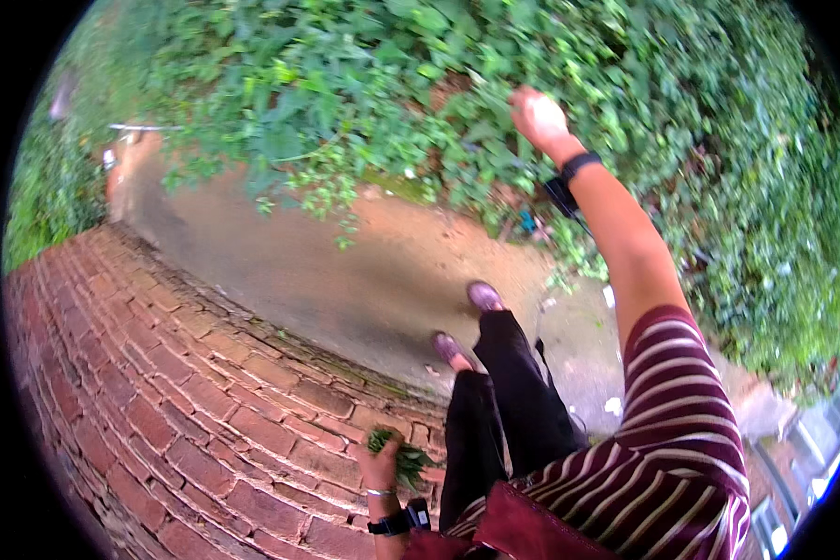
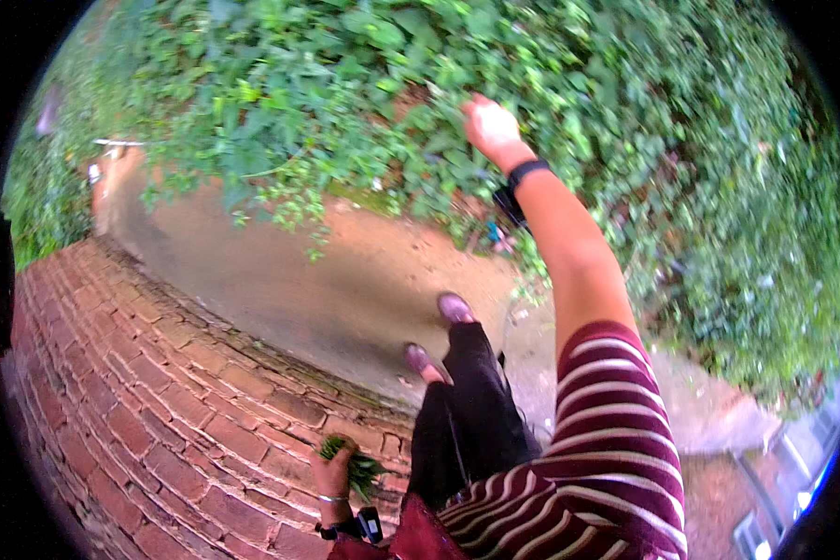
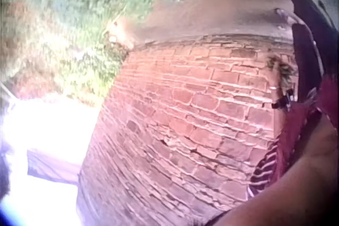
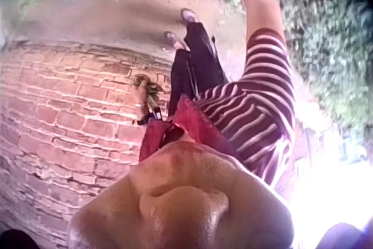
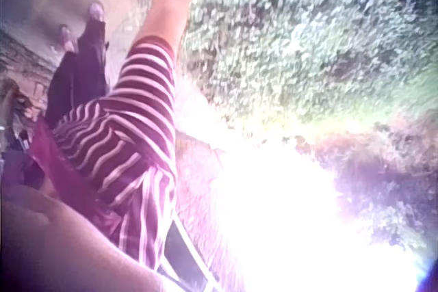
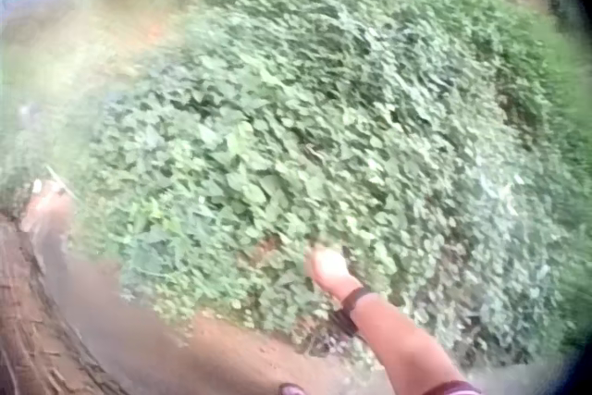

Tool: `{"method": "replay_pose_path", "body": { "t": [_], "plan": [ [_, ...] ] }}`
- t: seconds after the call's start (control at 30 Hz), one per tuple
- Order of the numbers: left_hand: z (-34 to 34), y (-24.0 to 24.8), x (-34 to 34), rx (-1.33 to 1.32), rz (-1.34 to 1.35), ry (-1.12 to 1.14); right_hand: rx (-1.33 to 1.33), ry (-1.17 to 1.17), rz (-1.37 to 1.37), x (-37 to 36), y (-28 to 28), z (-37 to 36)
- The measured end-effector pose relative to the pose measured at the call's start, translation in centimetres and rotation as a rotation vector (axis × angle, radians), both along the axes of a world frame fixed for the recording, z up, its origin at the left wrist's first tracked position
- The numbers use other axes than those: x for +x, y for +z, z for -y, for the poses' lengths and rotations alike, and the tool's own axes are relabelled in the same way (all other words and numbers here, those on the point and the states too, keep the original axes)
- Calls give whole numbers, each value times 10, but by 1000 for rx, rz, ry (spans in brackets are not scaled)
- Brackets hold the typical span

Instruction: The person harvests leaves by hand from a vine growing on a wall and gathers them in their hand.

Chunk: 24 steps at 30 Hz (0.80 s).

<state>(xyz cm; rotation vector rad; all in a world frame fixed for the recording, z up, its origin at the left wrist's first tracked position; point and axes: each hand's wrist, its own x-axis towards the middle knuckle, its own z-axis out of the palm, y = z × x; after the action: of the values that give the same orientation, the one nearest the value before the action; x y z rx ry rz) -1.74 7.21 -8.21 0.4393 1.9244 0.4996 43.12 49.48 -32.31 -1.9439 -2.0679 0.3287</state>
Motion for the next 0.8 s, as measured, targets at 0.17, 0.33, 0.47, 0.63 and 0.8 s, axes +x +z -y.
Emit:
{"method": "replay_pose_path", "body": {
  "t": [0.17,0.33,0.47,0.63,0.8],
  "plan": [
    [-16,13,4,-14,-70,37,-494,-62,290,-13,-11,6],
    [-13,13,-4,41,-60,-57,-583,-158,389,-14,-25,30],
    [-11,18,-10,43,-79,-35,-603,-271,330,-22,-12,39],
    [-23,8,-4,61,-51,-54,-505,-238,449,17,-43,36],
    [-36,39,-7,70,-99,-57,-345,-537,108,24,-59,60]
  ]
}}
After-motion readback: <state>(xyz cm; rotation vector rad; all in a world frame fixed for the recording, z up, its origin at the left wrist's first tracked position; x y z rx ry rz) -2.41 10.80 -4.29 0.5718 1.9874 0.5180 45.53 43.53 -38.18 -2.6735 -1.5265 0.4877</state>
